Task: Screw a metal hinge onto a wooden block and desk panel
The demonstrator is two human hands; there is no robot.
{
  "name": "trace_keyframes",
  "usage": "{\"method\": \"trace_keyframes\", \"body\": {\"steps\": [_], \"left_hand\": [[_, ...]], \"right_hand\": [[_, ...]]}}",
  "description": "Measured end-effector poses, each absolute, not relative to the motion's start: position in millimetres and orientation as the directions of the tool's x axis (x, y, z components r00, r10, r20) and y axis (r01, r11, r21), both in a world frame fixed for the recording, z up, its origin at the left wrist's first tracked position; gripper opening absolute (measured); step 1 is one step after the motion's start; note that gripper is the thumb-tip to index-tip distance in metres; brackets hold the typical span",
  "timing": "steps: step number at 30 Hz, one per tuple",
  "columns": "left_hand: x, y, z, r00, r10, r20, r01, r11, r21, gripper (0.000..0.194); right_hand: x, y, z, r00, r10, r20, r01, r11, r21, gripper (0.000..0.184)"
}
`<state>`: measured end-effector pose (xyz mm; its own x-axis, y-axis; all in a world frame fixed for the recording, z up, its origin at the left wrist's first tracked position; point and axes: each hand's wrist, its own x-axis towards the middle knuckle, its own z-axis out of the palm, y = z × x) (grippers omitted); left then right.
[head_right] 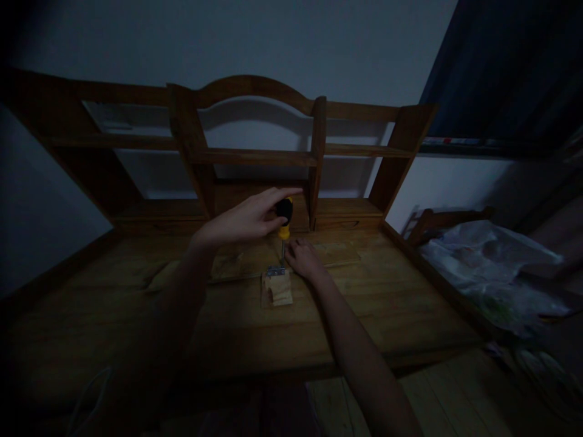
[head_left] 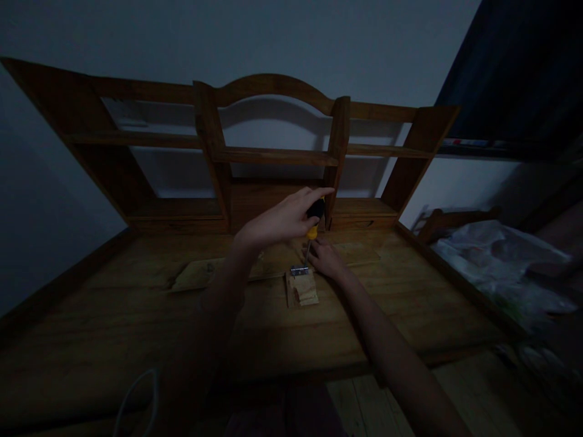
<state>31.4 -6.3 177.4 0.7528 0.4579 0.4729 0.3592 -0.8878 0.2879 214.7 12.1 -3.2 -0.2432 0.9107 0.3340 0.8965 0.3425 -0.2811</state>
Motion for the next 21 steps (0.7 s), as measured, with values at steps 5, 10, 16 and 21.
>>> {"method": "trace_keyframes", "body": {"steps": [5,10,16,21], "left_hand": [[30.1,-6.3,178.4,0.749,0.476,0.461,0.359,-0.876,0.321,0.063],[30.1,-4.9,177.3,0.749,0.469,0.468,0.355,-0.881,0.313,0.062],[30.5,-5.6,177.1,0.746,0.461,0.481,0.357,-0.886,0.295,0.059],[32.7,-7.1,175.0,0.708,0.498,0.501,0.435,-0.866,0.247,0.054]], "right_hand": [[215.1,11.1,-3.1,-0.247,0.907,0.342,0.895,0.349,-0.279,0.034],[216.2,11.4,-4.4,-0.249,0.906,0.343,0.895,0.351,-0.277,0.036],[216.6,14.1,-7.2,-0.252,0.905,0.341,0.895,0.352,-0.274,0.036],[215.9,13.0,-6.4,-0.245,0.906,0.344,0.898,0.346,-0.272,0.035]]}}
